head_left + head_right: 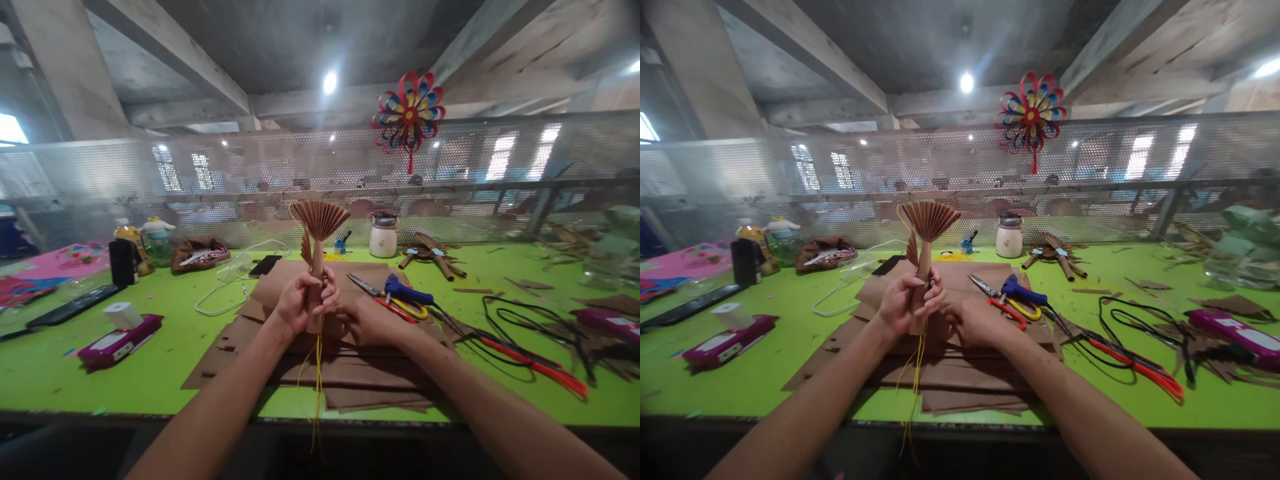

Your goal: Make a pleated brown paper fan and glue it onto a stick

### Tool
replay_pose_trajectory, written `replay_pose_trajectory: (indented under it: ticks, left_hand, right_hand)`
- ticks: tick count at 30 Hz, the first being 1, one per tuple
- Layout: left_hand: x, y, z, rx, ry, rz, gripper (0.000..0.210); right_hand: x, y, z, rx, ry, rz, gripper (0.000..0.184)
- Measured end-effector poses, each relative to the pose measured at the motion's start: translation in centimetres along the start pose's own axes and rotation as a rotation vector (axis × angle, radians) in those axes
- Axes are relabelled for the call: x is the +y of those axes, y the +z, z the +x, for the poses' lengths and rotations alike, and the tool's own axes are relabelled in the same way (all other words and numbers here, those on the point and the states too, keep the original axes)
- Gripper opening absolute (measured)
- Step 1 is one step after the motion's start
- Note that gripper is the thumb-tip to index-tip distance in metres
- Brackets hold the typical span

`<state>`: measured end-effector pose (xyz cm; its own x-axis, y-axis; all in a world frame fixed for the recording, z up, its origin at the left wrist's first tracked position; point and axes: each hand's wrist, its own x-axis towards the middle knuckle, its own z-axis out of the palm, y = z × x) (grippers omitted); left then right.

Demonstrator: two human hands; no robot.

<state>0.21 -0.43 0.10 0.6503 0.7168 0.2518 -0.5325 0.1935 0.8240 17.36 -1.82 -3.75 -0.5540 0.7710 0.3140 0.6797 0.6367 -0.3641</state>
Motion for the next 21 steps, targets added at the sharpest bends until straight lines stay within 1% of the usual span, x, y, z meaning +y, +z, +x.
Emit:
replay_pose_trajectory:
  ticks: [2, 5, 8, 11, 14, 16, 17, 19, 21]
  left_hand:
    - [-0.2, -0.3, 0.2, 0.068, 0.044, -0.008, 0.019]
    - [-0.5, -0.3, 0.5, 0.194, 0.134, -0.018, 0.018]
    - [-0.1, 0.1, 0.5, 0.281, 0.214, -0.028, 0.018]
    - [0.6, 0.3, 0.3, 0.313, 0.244, -0.035, 0.018]
    - [0.9, -0.3, 0.4, 0.285, 0.198, -0.029, 0.016]
    - [0.4, -1.1, 0.5, 0.245, 0.104, -0.014, 0.017]
    - [0.0, -1.7, 0.7, 0.218, 0.039, -0.005, 0.017]
    - [-1.0, -2.8, 0.9, 0.151, -0.102, 0.016, 0.012]
    - [-2.1, -3.8, 1.1, 0.079, -0.211, 0.016, 0.008]
  right_hand:
    - [-0.4, 0.6, -0.2, -0.038, -0.019, -0.155, 0.024]
    - [-0.9, 1.7, 0.0, -0.034, 0.009, -0.301, 0.025]
    - [-1.1, 2.4, 0.3, -0.038, 0.033, -0.373, 0.028]
    - [-1.3, 2.7, 0.3, -0.034, -0.003, -0.354, 0.031]
    - [-1.2, 2.5, 0.4, -0.009, -0.031, -0.160, 0.027]
    - [-0.7, 2.3, 0.7, 0.059, -0.018, 0.067, 0.024]
    - [-0.3, 2.1, 0.9, 0.116, 0.004, 0.193, 0.024]
    - [0.7, 1.9, 1.4, 0.259, 0.097, 0.433, 0.025]
    - [1.7, 1.5, 1.8, 0.387, 0.250, 0.653, 0.028]
